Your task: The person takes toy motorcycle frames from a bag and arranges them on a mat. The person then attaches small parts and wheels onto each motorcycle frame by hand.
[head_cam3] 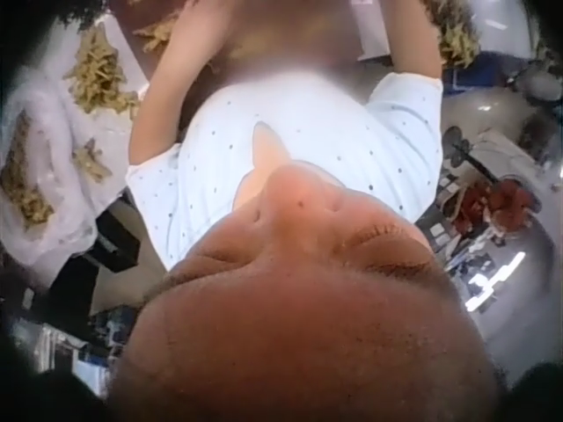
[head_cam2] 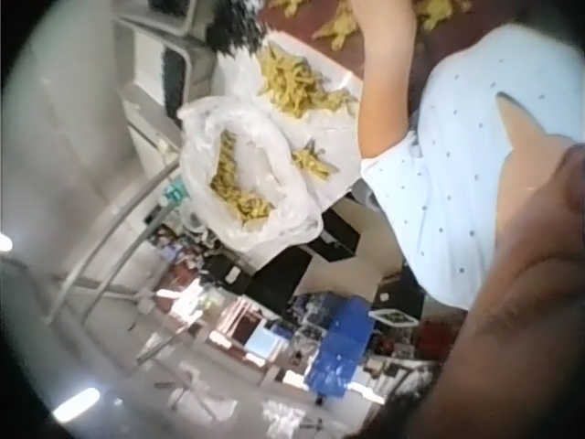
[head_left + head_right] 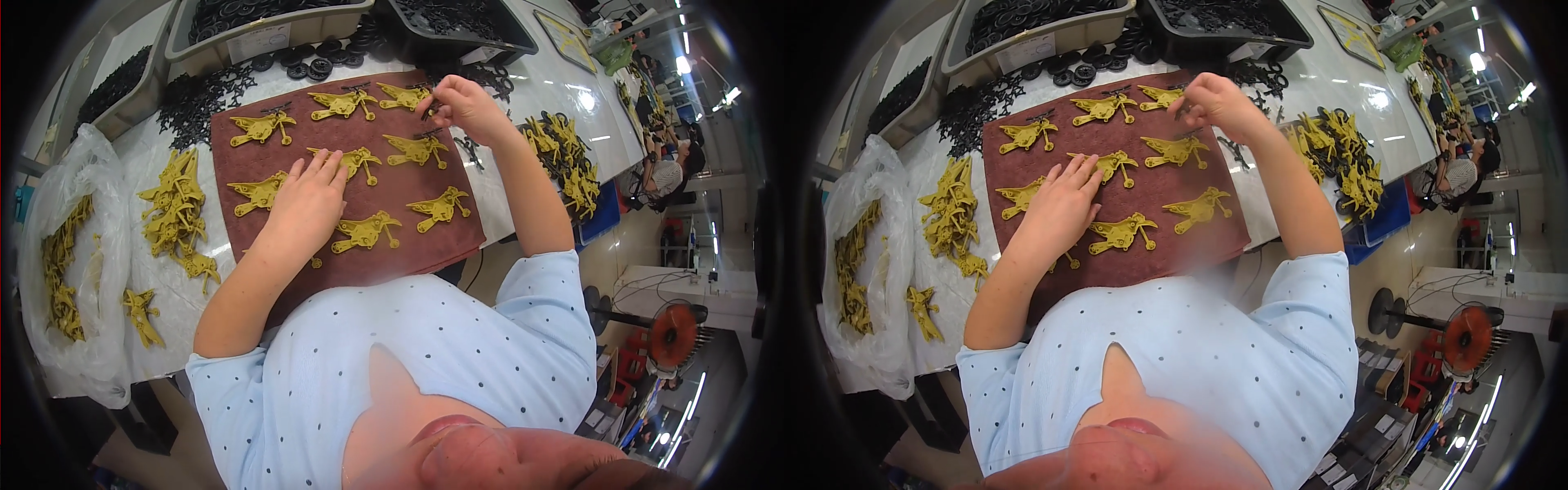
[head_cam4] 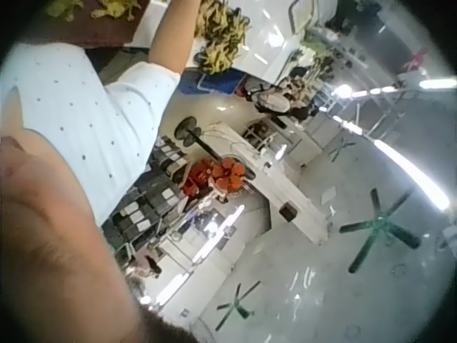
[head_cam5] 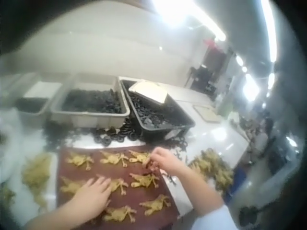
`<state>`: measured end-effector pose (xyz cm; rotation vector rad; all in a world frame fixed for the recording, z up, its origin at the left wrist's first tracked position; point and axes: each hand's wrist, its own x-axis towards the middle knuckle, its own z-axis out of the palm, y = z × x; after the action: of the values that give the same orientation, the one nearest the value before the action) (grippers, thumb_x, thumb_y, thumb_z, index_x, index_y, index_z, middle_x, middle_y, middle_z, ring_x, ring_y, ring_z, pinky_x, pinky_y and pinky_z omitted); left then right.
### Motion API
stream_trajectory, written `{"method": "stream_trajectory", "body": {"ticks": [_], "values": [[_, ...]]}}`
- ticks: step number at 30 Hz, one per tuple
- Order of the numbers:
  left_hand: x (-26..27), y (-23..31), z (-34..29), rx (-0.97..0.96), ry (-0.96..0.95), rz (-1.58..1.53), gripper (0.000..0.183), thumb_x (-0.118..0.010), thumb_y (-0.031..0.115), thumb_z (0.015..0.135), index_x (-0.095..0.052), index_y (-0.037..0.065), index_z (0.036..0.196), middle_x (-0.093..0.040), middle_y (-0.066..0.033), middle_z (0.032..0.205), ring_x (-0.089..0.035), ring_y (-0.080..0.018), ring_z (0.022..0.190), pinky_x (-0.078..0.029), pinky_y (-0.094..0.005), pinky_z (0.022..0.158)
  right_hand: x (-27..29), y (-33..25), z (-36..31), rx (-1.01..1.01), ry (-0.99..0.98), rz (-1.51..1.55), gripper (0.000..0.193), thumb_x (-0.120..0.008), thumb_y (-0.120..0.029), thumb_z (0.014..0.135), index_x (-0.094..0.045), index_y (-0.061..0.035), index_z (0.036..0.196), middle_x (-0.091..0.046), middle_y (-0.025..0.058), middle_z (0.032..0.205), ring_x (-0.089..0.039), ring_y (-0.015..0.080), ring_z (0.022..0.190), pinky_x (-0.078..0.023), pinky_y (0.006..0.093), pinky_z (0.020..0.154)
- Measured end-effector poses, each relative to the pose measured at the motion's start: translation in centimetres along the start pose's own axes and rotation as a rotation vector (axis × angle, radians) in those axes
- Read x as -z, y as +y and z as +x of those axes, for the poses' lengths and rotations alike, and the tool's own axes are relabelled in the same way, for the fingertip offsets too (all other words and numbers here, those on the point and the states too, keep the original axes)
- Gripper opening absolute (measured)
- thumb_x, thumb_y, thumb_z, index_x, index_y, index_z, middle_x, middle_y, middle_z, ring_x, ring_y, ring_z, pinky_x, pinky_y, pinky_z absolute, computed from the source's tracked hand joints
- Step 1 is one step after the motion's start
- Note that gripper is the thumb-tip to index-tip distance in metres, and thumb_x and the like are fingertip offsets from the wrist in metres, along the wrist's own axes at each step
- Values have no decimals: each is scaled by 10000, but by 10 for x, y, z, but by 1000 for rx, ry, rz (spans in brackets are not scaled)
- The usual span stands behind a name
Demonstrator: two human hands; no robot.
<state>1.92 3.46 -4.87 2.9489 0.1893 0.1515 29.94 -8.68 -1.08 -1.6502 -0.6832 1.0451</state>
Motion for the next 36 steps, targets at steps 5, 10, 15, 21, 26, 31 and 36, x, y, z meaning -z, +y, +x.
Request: {"method": "stream_trajectory", "body": {"ticks": [5, 10, 15, 21, 26, 31, 36], "values": [[-13, 0, 0, 2, -34, -8, 497, -627, 158, 822, -494, -19, 1267, -437, -138, 1384, -391, -266, 1298, -337, -405, 1066, -49, 3, 7, 160, -12, -356, 123, -591, -143, 910, -531, -38, 934, -608, 13, 781, -489, 44, 626, -426, 202, 570], [-23, -4, 0, 1, -27, 23, 491, -600, 141, 833, -483, -32, 1277, -447, -146, 1378, -409, -264, 1289, -337, -394, 1067, -67, 5, 21, 247, -269, -662, 136, -606, -73, 855, -660, -31, 972, -656, 58, 927, -594, 126, 828, -473, 264, 729], [-18, -4, 1, -14, -58, 2, 446, -484, 60, 853, -475, -41, 1287, -456, -167, 1376, -439, -256, 1279, -338, -375, 1068, -79, 16, 32, 465, -344, -832, 164, -615, -61, 822, -675, -29, 972, -676, 108, 971, -627, 228, 938, -478, 326, 831], [-25, -7, 1, -22, -34, 24, 459, -539, 110, 851, -479, -41, 1280, -468, -161, 1360, -446, -259, 1266, -344, -393, 1064, -85, 15, 32, 325, -305, -819, 160, -650, -58, 794, -653, -10, 946, -677, 101, 909, -640, 212, 867, -493, 312, 787], [-26, -6, 2, -19, -35, 25, 463, -540, 115, 850, -478, -41, 1282, -463, -160, 1365, -445, -257, 1267, -342, -391, 1065, -85, 21, 39, 312, -315, -851, 145, -654, -57, 791, -655, -6, 927, -679, 105, 885, -645, 206, 855, -494, 308, 775], [-28, -7, 1, -20, -29, 30, 458, -538, 113, 850, -484, -40, 1278, -464, -160, 1364, -448, -257, 1264, -342, -388, 1064, -87, 20, 38, 269, -296, -833, 124, -649, -52, 796, -656, -7, 911, -680, 107, 866, -647, 206, 839, -494, 310, 758], [-29, -7, 2, -31, -16, 36, 447, -534, 108, 848, -494, -41, 1267, -479, -168, 1349, -465, -260, 1248, -346, -386, 1058, -92, 21, 37, 217, -290, -847, 114, -648, -35, 788, -636, -3, 896, -666, 116, 869, -638, 228, 841, -489, 321, 750]]}}
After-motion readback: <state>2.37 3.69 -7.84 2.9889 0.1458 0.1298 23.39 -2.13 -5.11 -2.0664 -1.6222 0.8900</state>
